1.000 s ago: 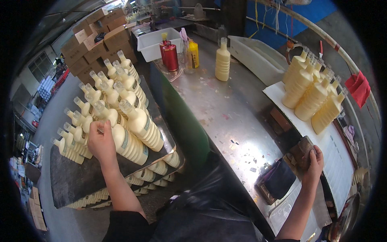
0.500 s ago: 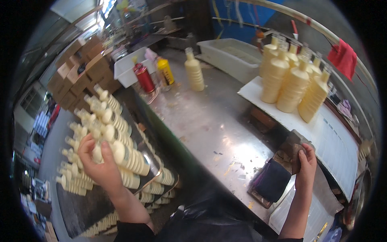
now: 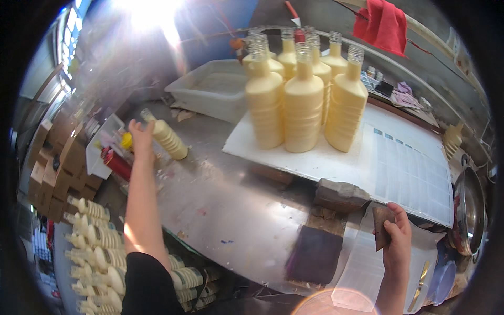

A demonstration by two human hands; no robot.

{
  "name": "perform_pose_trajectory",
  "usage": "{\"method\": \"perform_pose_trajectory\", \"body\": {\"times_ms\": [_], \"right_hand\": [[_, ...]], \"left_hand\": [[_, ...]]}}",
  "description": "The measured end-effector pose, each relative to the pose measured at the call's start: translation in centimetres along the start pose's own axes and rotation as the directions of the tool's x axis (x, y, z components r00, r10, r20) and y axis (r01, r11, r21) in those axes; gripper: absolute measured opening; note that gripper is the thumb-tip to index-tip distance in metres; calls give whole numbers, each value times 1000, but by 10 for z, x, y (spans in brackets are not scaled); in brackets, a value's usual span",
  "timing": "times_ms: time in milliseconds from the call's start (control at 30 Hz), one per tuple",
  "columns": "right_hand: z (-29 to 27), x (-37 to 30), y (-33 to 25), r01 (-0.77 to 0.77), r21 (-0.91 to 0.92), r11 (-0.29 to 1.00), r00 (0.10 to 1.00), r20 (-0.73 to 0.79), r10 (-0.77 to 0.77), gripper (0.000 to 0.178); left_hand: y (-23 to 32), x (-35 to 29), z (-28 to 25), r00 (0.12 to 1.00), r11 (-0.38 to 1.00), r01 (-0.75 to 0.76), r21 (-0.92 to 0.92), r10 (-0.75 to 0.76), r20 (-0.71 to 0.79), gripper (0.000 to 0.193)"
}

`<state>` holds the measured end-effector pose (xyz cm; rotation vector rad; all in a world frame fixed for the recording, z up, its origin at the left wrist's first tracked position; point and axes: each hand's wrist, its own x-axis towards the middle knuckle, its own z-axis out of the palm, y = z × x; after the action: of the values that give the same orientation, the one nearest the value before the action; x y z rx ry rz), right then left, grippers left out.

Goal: The person picks up a plastic bottle, applies a label to its body, and smooths it with a small tool. They repeat this process for several bottles, placing each labeled bottle on a nearby surface.

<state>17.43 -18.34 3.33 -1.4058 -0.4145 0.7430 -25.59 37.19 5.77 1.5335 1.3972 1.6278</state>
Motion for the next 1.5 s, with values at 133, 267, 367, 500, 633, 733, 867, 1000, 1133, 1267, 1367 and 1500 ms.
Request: {"method": "perform_pose_trajectory", "body": {"times_ms": [133,267,367,500,633,733,867,1000,1133,1267,1367,1500], "right_hand": [[-6,-3,5,-33,29,999,997,-62,35,50],[-3,-5,7,-71,48,996,996,-53,74,50],[-4,-15,13,-66,71,995,995,-69,71,49],[5,-27,11,-77,136,988,997,-18,80,47],[19,-36,5,-93,109,990,989,126,79,28],[38,-47,1,-101,-81,992,981,156,113,20],[85,-74,-10,40,-365,930,974,221,45,27],[95,-87,-20,117,-523,844,952,300,55,77],[64,-68,-11,22,-658,752,968,203,150,84],[38,-49,29,-83,-263,961,964,224,145,72],[46,-46,22,-193,-177,965,924,297,239,65],[45,-46,63,-72,-137,988,970,221,101,61]], "left_hand": [[-35,56,31,985,979,171,-111,-172,0,97],[-71,79,9,993,994,20,103,-32,116,72],[-47,46,11,985,889,-165,427,129,113,52],[31,-36,8,954,834,-296,465,279,106,43],[122,-103,-5,945,932,-285,224,234,228,34],[182,-161,2,893,935,-342,90,294,340,22],[224,-227,32,701,973,-173,-155,232,675,23],[249,-304,88,564,993,-107,-52,103,819,43],[220,-366,131,425,997,46,-68,42,904,54],[161,-413,99,292,948,253,-192,115,950,67],[164,-432,68,235,866,488,-112,-6,972,101],[187,-433,64,278,919,394,0,-119,953,104]]}}
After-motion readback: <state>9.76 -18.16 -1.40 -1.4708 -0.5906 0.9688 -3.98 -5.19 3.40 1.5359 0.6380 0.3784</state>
